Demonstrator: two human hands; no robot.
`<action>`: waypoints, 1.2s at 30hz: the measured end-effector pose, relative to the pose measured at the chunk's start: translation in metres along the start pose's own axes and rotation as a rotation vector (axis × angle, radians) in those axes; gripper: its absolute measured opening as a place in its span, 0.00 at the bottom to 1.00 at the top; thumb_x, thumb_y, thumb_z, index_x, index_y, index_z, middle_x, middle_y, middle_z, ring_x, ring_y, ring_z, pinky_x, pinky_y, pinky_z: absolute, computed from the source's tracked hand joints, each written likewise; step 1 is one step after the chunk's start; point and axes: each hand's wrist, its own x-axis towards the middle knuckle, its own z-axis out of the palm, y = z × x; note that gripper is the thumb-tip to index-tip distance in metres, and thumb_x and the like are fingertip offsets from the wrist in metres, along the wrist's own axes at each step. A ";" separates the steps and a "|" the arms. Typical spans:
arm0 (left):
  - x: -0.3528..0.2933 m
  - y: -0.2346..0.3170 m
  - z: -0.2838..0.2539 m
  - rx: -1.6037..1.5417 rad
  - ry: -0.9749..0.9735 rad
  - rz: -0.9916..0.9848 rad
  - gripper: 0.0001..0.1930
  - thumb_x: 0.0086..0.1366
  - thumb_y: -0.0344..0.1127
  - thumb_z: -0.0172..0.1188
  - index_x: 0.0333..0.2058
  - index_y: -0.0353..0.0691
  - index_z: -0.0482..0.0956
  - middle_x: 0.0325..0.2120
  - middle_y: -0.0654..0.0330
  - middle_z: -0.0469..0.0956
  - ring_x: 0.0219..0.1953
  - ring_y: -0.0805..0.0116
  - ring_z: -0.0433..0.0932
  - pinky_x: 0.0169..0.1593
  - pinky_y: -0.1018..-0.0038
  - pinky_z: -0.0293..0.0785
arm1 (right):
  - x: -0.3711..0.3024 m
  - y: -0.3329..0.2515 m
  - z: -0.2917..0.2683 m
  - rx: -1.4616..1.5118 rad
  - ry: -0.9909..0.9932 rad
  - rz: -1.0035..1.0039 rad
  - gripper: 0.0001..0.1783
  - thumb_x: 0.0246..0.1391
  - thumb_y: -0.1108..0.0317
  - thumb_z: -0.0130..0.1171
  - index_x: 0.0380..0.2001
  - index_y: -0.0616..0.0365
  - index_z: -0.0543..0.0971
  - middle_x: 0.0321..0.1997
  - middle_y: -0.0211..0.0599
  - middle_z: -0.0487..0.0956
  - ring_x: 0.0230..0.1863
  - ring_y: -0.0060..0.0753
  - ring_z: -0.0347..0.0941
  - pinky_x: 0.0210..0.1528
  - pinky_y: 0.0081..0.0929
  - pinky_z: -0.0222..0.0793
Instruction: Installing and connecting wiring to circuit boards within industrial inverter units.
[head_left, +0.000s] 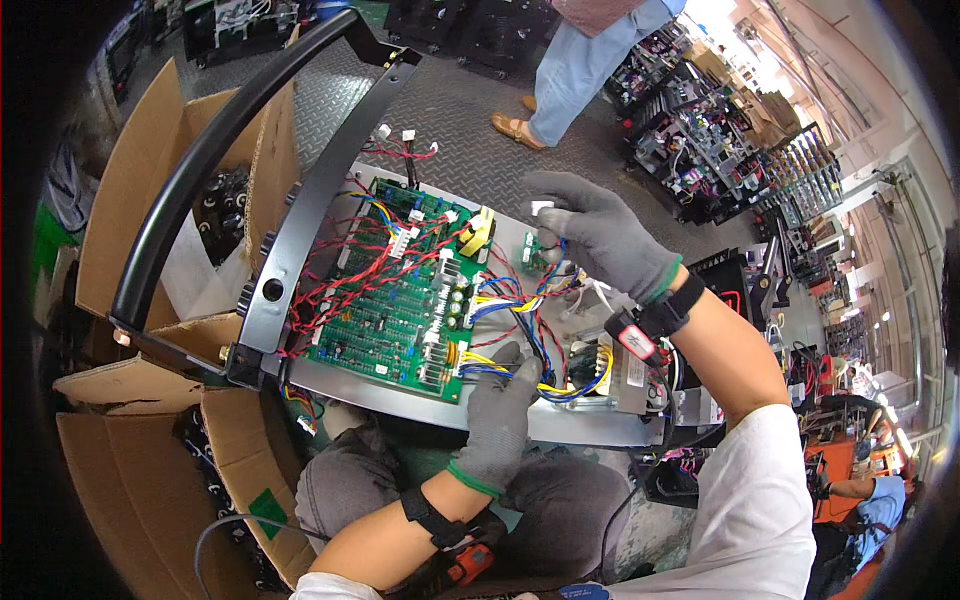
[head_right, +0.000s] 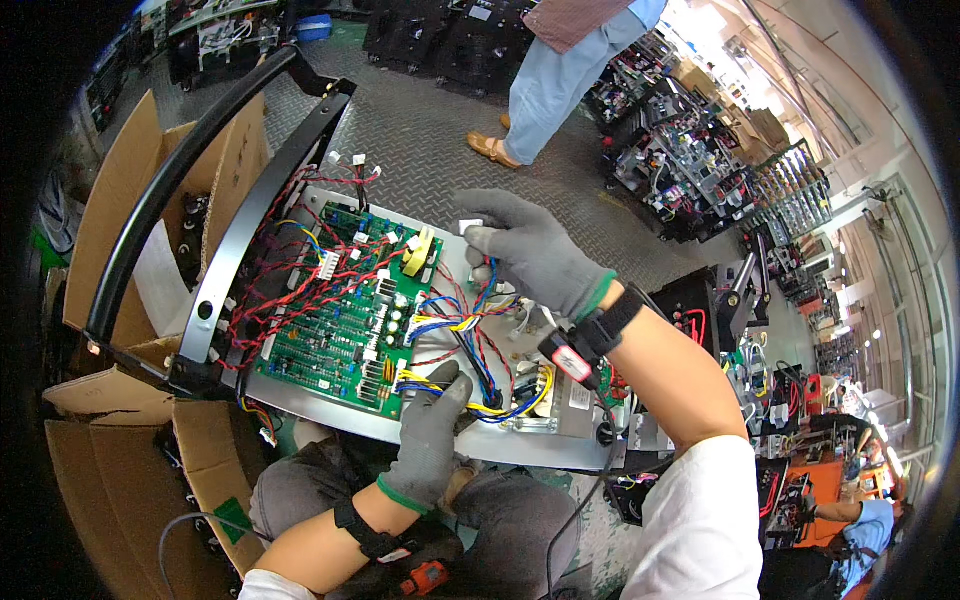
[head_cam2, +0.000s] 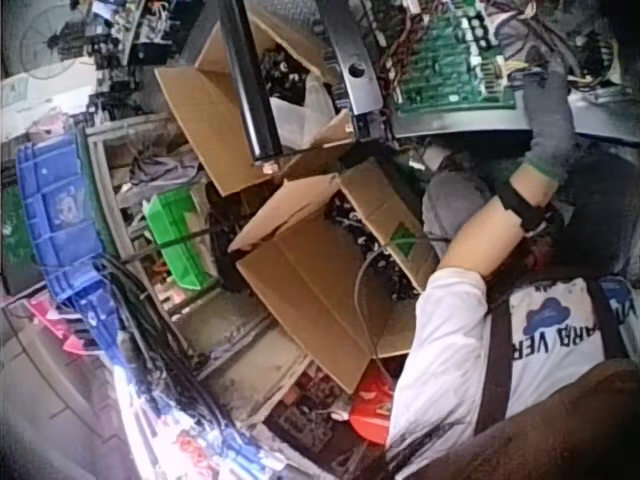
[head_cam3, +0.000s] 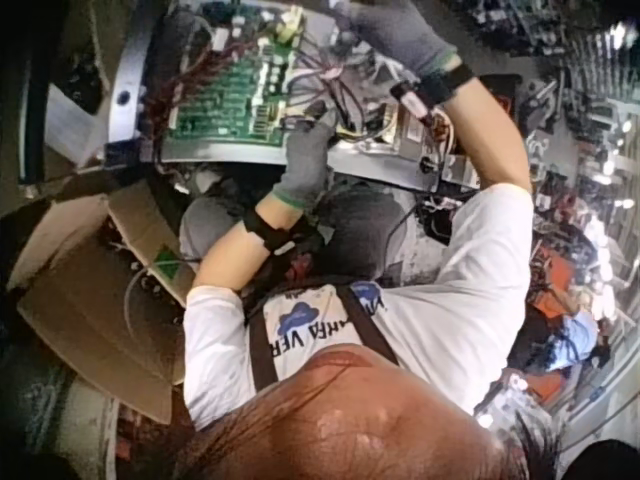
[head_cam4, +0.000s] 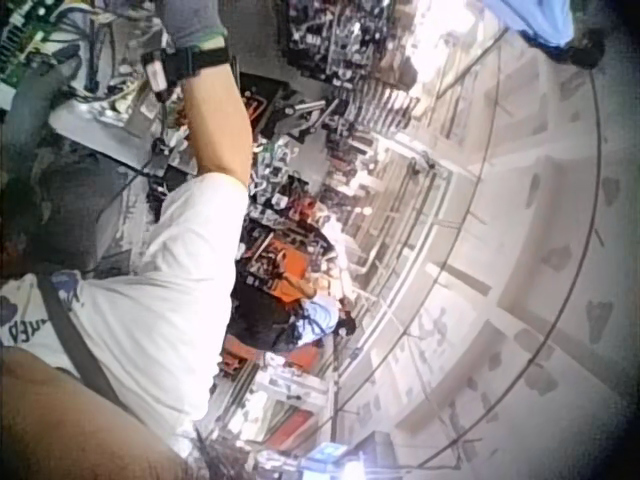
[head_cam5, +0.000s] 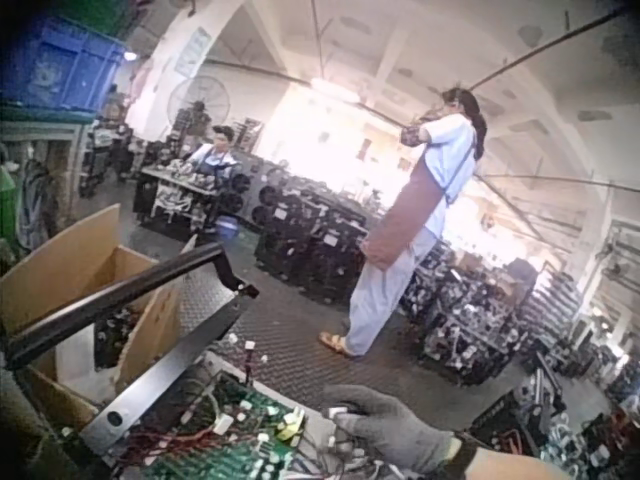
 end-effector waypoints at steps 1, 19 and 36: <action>0.000 -0.001 -0.001 0.025 0.017 -0.002 0.29 0.63 0.35 0.58 0.58 0.26 0.59 0.44 0.54 0.72 0.44 0.71 0.72 0.49 0.75 0.69 | -0.001 -0.001 -0.002 -0.042 0.030 -0.027 0.25 0.57 0.74 0.53 0.58 0.66 0.62 0.34 0.34 0.72 0.32 0.21 0.70 0.32 0.20 0.71; 0.004 0.002 -0.009 0.116 -0.031 -0.050 0.19 0.64 0.38 0.57 0.48 0.28 0.72 0.35 0.58 0.76 0.35 0.73 0.75 0.39 0.77 0.72 | 0.067 0.006 -0.005 -0.837 -0.206 0.338 0.16 0.47 0.64 0.59 0.36 0.65 0.80 0.23 0.29 0.77 0.22 0.17 0.71 0.25 0.19 0.66; 0.006 0.010 -0.012 0.418 -0.063 0.060 0.16 0.62 0.37 0.56 0.45 0.32 0.75 0.33 0.58 0.75 0.33 0.71 0.74 0.40 0.75 0.72 | 0.079 0.009 0.001 -1.020 -0.173 0.398 0.15 0.43 0.62 0.64 0.28 0.65 0.81 0.20 0.29 0.76 0.22 0.16 0.69 0.25 0.20 0.66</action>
